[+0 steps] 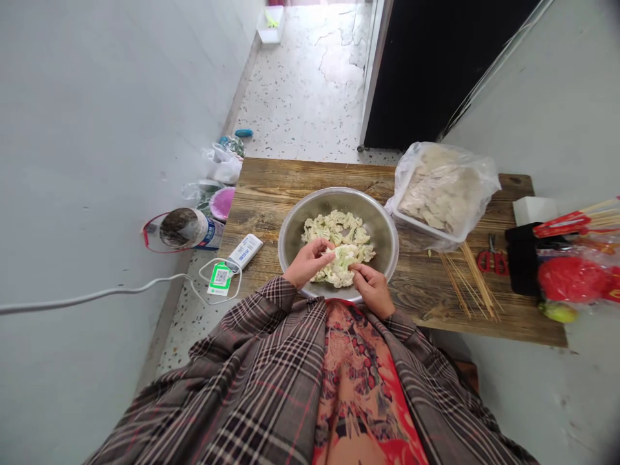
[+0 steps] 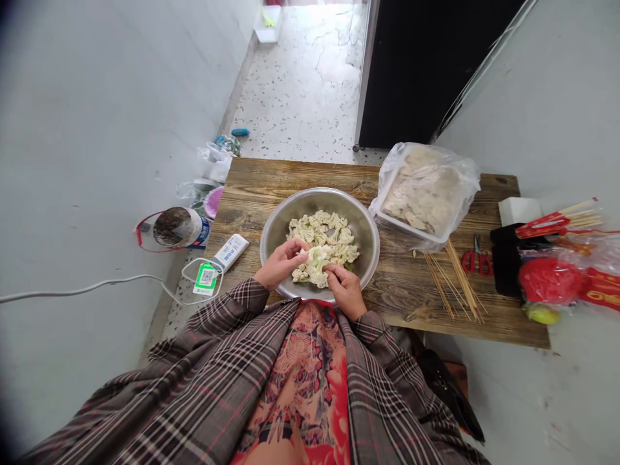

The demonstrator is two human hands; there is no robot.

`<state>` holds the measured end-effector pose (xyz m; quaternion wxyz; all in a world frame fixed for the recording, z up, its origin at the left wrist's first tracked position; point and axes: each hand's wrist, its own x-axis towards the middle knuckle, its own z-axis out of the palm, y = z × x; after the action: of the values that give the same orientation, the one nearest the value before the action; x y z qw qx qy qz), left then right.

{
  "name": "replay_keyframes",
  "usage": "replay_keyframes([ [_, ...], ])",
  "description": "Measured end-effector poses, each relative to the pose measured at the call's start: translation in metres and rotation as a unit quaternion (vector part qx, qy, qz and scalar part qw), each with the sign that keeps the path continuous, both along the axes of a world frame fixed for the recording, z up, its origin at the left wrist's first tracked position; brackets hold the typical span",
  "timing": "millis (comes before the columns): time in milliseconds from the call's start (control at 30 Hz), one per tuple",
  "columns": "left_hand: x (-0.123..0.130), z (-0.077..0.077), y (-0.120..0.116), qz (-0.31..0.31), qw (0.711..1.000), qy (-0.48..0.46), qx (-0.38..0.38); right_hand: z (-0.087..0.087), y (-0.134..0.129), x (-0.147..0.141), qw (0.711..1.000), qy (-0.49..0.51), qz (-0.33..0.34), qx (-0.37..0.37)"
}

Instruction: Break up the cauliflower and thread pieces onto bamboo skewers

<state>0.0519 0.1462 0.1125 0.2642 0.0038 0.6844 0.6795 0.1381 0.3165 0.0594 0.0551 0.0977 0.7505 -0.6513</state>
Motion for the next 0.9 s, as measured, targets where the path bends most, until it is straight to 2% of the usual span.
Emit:
replay_keyframes([
  [100,-0.001,-0.002,0.004,0.036,0.997,-0.06,0.024,-0.001,-0.003,-0.001,1.0,-0.005,-0.001,-0.015],
  [200,-0.001,-0.005,0.01,0.046,0.991,-0.118,0.037,0.004,-0.006,-0.003,1.0,0.003,0.006,-0.002],
  [400,-0.001,-0.013,0.012,0.059,0.991,-0.118,0.03,0.012,-0.006,-0.004,0.997,0.018,0.018,0.072],
  [667,0.014,-0.031,0.011,0.069,0.992,-0.107,0.009,-0.007,-0.013,0.007,0.993,0.038,0.012,0.109],
  [800,0.017,-0.042,0.012,0.057,0.988,-0.145,0.015,-0.012,-0.012,0.006,0.996,0.02,0.021,0.084],
  [900,0.005,-0.05,0.007,0.055,0.985,-0.158,0.029,-0.016,0.0,0.002,0.998,0.001,-0.005,0.061],
])
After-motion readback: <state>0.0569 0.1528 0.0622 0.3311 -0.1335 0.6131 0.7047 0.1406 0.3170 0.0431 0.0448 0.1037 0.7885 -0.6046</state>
